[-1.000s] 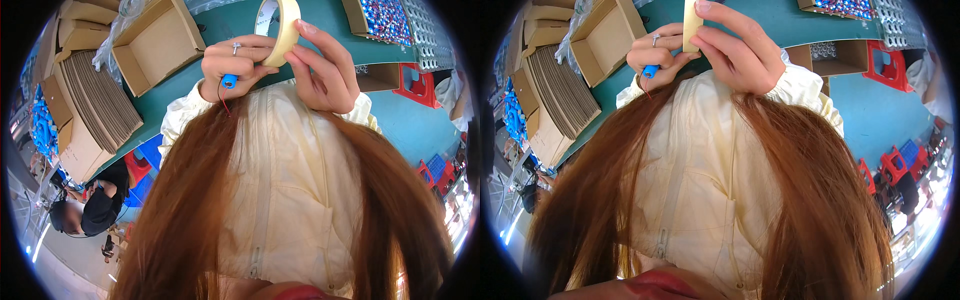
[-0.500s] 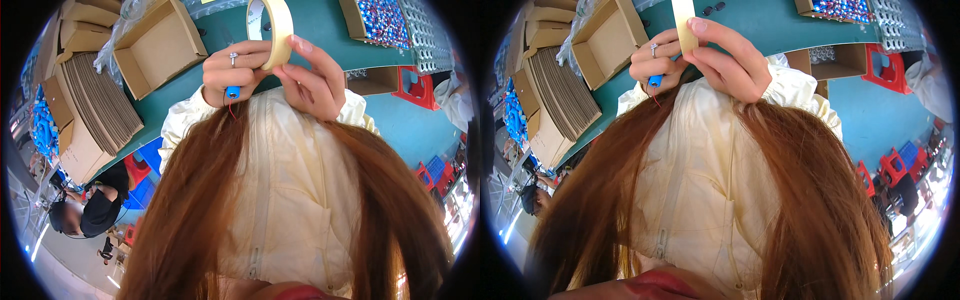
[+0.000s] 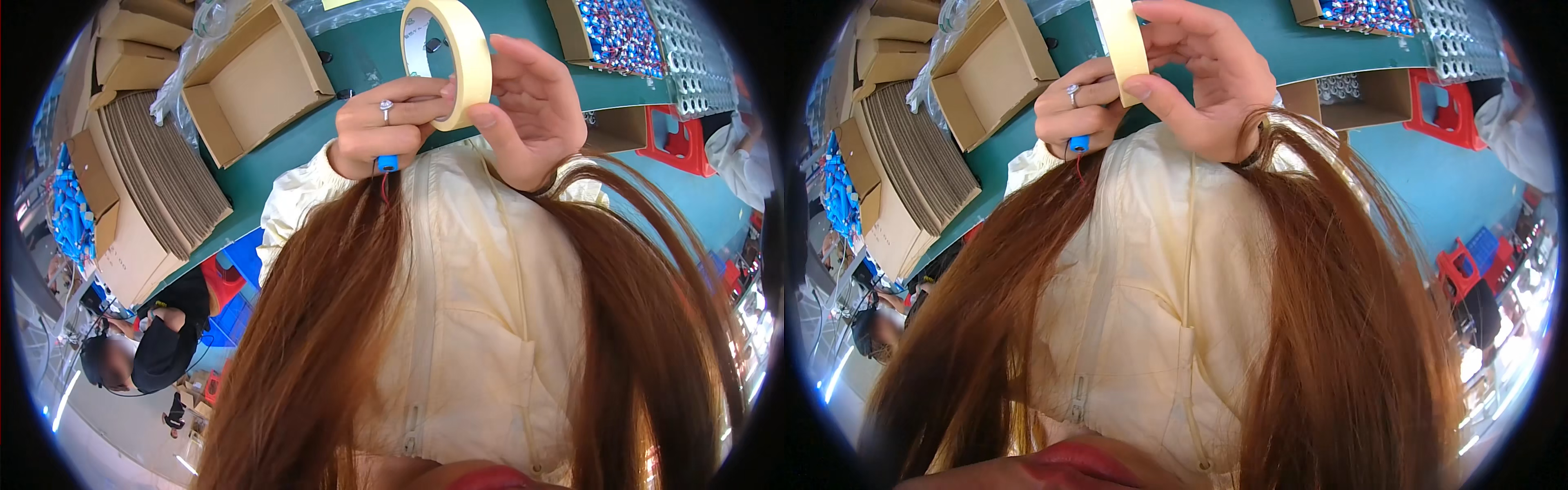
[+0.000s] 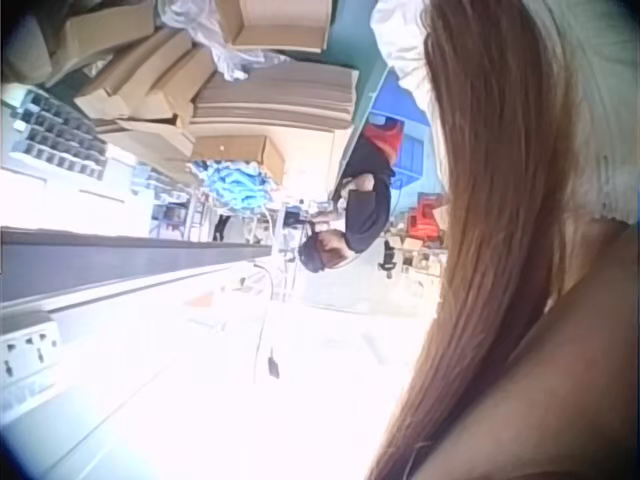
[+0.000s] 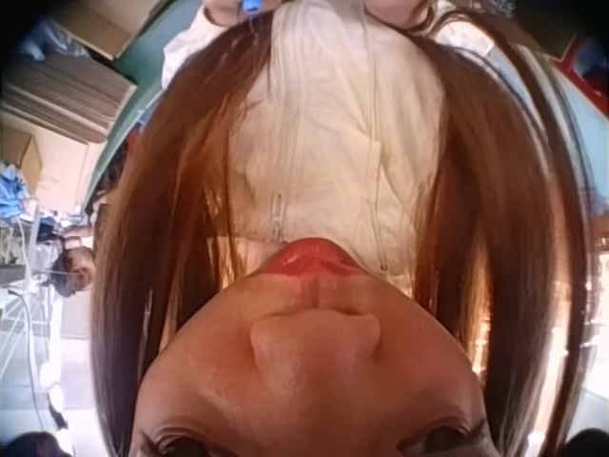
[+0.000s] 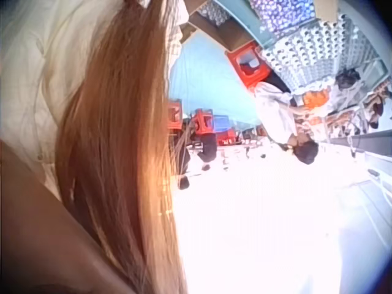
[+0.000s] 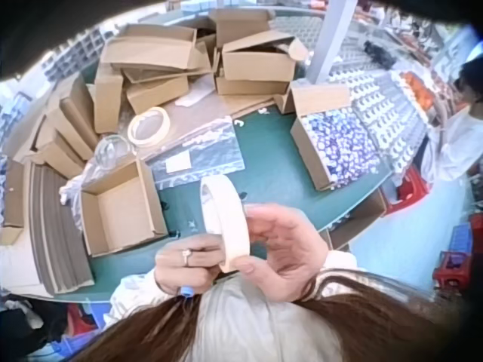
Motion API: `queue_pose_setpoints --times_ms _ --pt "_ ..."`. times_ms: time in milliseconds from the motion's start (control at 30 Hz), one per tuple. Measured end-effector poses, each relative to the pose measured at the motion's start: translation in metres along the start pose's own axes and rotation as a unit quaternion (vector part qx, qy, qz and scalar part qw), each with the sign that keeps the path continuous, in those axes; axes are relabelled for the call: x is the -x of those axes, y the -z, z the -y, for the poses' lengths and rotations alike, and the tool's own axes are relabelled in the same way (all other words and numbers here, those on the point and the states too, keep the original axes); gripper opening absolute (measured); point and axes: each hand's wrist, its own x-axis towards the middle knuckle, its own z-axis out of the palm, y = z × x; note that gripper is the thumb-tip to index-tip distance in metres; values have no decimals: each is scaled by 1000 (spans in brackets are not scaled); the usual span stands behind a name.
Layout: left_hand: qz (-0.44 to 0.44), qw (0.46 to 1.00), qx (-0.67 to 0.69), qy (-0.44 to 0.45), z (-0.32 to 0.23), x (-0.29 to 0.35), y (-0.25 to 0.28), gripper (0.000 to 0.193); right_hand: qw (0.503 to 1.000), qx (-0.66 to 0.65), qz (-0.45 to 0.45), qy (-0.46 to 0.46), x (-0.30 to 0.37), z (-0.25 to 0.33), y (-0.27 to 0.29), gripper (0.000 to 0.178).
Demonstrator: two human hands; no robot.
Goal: Preparing and organizing small electronic components into boxes at a factory workbench.
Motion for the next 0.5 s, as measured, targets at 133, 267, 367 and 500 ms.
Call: queue_pose_setpoints --times_ms 133,267,367,500 --pt "-2 1000 1 -11 4 4 0 31 997 -17 55 48 0 -4 2 54" --pt "6 1000 -1 6 1 2 0 29 996 -19 52 74 0 -7 -1 54" --pt "-2 1000 -22 18 -2 1 0 30 995 -5 56 83 2 -8 -3 56" --pt "-33 995 34 84 -8 -3 5 34 994 -2 72 84 -2 -7 -5 57"
